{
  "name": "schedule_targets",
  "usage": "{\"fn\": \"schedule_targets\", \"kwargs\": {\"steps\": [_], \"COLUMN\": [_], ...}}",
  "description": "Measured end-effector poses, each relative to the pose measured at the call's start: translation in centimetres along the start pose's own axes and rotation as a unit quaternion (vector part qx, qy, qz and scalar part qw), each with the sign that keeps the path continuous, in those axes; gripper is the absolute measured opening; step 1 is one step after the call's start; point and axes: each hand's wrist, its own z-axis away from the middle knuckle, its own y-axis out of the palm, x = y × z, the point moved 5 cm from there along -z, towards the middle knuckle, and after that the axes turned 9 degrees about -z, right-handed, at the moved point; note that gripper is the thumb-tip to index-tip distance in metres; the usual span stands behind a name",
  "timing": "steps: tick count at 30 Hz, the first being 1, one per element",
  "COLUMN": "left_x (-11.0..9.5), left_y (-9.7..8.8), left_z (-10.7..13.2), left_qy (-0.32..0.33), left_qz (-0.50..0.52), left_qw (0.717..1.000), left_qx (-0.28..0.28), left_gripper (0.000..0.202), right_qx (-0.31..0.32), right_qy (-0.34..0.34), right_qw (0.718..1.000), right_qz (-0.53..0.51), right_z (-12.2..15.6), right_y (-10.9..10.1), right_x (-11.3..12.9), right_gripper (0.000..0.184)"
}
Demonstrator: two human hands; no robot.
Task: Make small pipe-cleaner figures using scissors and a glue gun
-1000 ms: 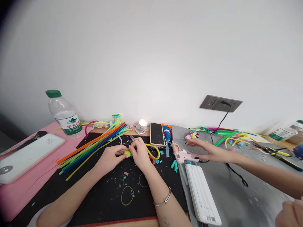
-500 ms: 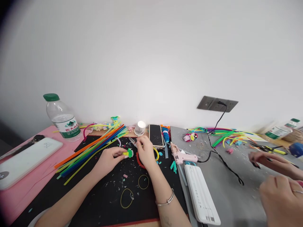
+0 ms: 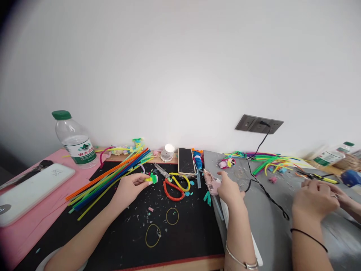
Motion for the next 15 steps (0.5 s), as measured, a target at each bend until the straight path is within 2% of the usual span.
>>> {"fn": "schedule_targets", "kwargs": {"steps": [5, 10, 12, 15], "left_x": [-0.2, -0.2, -0.1, 0.0], "left_y": [-0.2, -0.5, -0.6, -0.6], "left_z": [0.0, 0.0, -0.1, -0.1], "left_qy": [-0.001, 0.002, 0.004, 0.004], "left_qz": [0.005, 0.01, 0.01, 0.006], "left_qw": [1.0, 1.0, 1.0, 1.0], "left_qx": [-0.013, -0.026, -0.026, -0.027], "left_gripper": [0.014, 0.01, 0.01, 0.011], "right_qx": [0.021, 0.036, 0.024, -0.039], "right_qy": [-0.015, -0.04, -0.04, -0.054], "right_qw": [0.996, 0.996, 0.998, 0.997], "right_qz": [0.083, 0.069, 0.037, -0.025], "right_z": [0.0, 0.0, 0.1, 0.1], "right_y": [1.4, 1.8, 1.4, 0.3], "right_x": [0.9, 1.4, 1.4, 1.4], "right_gripper": [0.051, 0.042, 0.038, 0.037]}}
